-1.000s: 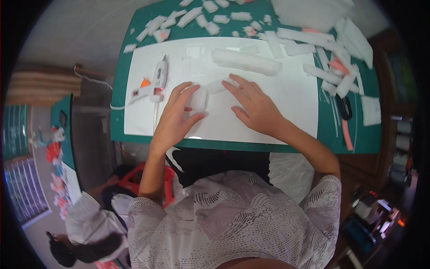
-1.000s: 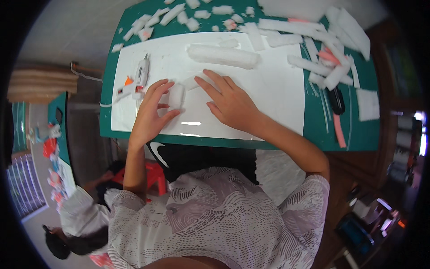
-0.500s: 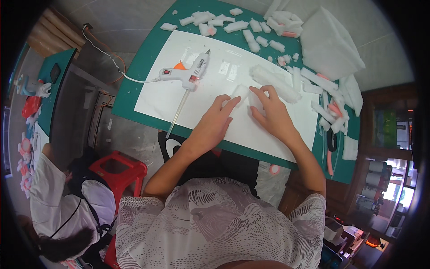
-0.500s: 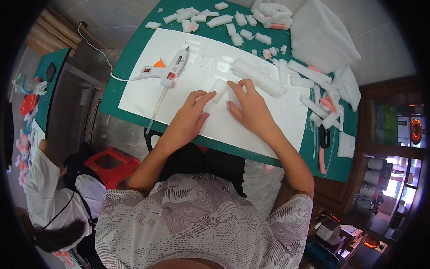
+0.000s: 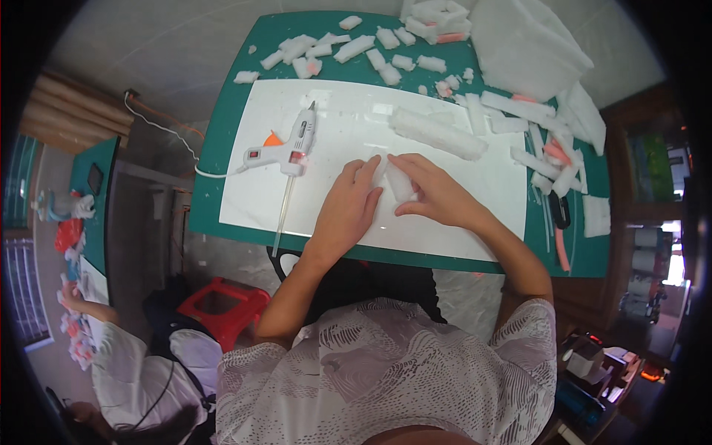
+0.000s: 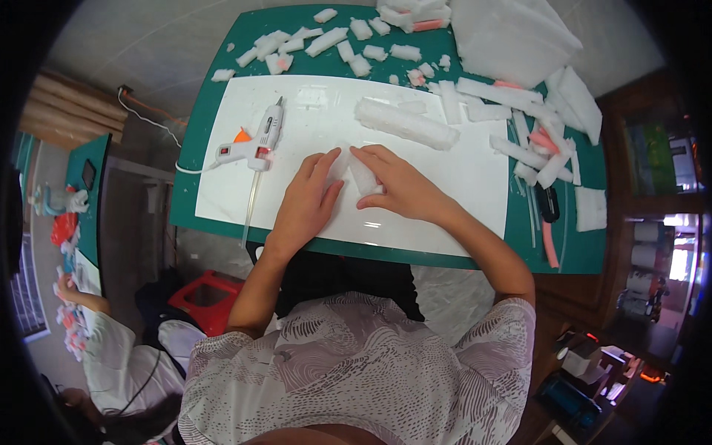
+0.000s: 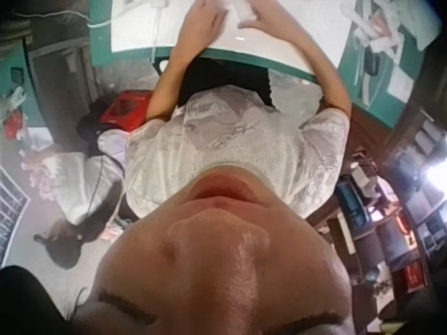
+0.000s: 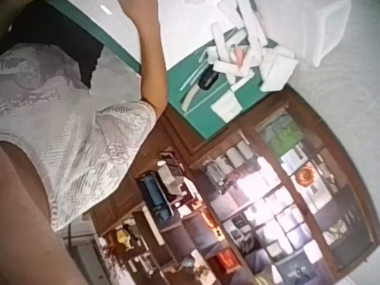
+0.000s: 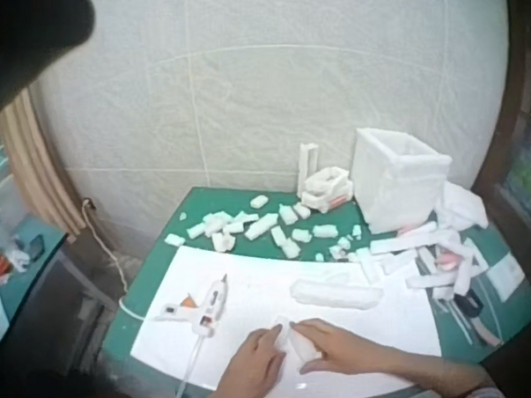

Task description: The person applies hot glue to foam pieces using a glue gun and joins the foam pieces together by hand to assemble a rectangular foam frame.

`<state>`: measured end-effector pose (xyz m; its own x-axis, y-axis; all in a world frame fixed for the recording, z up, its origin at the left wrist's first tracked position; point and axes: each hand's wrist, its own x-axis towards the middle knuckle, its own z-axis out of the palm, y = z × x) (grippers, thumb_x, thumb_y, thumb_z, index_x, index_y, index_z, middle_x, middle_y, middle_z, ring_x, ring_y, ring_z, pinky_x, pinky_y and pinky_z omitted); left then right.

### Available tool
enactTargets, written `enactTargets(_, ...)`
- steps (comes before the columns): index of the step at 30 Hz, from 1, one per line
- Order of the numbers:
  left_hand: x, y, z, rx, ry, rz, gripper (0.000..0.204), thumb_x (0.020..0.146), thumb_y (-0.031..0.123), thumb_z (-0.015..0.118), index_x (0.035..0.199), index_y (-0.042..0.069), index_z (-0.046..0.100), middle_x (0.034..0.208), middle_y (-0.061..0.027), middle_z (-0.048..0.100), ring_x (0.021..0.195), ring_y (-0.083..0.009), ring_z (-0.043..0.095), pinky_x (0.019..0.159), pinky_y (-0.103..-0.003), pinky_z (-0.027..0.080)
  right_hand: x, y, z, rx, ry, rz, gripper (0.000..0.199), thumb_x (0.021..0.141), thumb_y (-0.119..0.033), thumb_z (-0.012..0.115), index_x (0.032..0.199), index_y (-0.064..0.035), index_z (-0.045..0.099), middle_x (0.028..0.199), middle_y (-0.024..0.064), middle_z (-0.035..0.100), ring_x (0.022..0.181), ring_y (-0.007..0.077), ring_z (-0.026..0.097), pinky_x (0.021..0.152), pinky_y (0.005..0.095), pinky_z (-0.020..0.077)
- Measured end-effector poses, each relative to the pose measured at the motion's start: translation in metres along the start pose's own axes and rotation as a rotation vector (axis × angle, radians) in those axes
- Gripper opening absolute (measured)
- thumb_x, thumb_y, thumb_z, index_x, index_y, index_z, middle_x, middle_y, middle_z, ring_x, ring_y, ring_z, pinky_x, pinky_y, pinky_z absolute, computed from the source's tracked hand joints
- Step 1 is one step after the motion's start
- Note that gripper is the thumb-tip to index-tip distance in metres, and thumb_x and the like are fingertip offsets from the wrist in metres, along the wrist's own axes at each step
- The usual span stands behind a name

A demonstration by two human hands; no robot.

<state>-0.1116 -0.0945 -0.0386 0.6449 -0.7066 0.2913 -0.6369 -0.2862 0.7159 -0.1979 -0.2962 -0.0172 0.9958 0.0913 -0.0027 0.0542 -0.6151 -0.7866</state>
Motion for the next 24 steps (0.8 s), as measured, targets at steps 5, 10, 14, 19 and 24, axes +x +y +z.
enactTargets(5, 0.013, 0.01, 0.001, 0.106, -0.145, -0.119, 0.046, 0.092, 0.008, 0.065, 0.135, 0.003, 0.052, 0.11, -0.0184, 0.058, 0.091, -0.0353, 0.063, 0.078, -0.042, 0.052, 0.001, 0.017, -0.006, 0.065, -0.04, 0.001, 0.073, 0.08, -0.016, 0.082, 0.145, -0.0053, 0.049, 0.131, 0.0118, 0.051, 0.084, 0.0184, 0.055, 0.072, 0.029, 0.0513)
enactTargets(10, 0.006, 0.009, 0.009, 0.081, -0.111, -0.061, 0.044, 0.091, 0.007, 0.066, 0.133, 0.003, 0.054, 0.101, -0.0173, 0.058, 0.084, -0.0321, 0.061, 0.074, -0.039, 0.05, -0.008, 0.029, 0.003, 0.05, 0.08, -0.013, 0.066, 0.084, -0.018, 0.078, 0.142, -0.0037, 0.051, 0.134, 0.014, 0.05, 0.096, 0.0245, 0.061, 0.08, 0.0322, 0.0556)
enactTargets(14, 0.009, 0.008, 0.014, 0.131, -0.033, 0.022, 0.041, 0.09, 0.008, 0.067, 0.129, 0.001, 0.055, 0.098, -0.0165, 0.059, 0.08, -0.0329, 0.062, 0.069, -0.04, 0.051, -0.006, 0.035, 0.007, 0.095, 0.128, -0.062, 0.068, 0.083, -0.019, 0.08, 0.143, -0.0052, 0.05, 0.135, 0.0131, 0.049, 0.089, 0.0211, 0.058, 0.079, 0.0305, 0.0524)
enactTargets(19, 0.009, 0.011, 0.013, 0.156, -0.049, 0.005, 0.042, 0.09, 0.008, 0.067, 0.13, 0.001, 0.055, 0.096, -0.0158, 0.058, 0.081, -0.0309, 0.061, 0.07, -0.038, 0.051, -0.006, 0.039, 0.014, 0.019, 0.162, -0.129, 0.068, 0.084, -0.018, 0.078, 0.143, -0.0045, 0.049, 0.137, 0.0159, 0.048, 0.108, 0.0273, 0.06, 0.086, 0.0341, 0.0576)
enactTargets(24, 0.005, 0.01, 0.009, 0.052, -0.056, -0.057, 0.045, 0.09, 0.005, 0.068, 0.132, 0.002, 0.056, 0.096, -0.0106, 0.057, 0.07, -0.0154, 0.052, 0.065, -0.028, 0.045, -0.01, 0.034, 0.015, 0.025, 0.17, -0.148, 0.066, 0.081, -0.017, 0.077, 0.14, -0.0009, 0.052, 0.134, 0.0202, 0.051, 0.115, 0.036, 0.058, 0.096, 0.0412, 0.05)
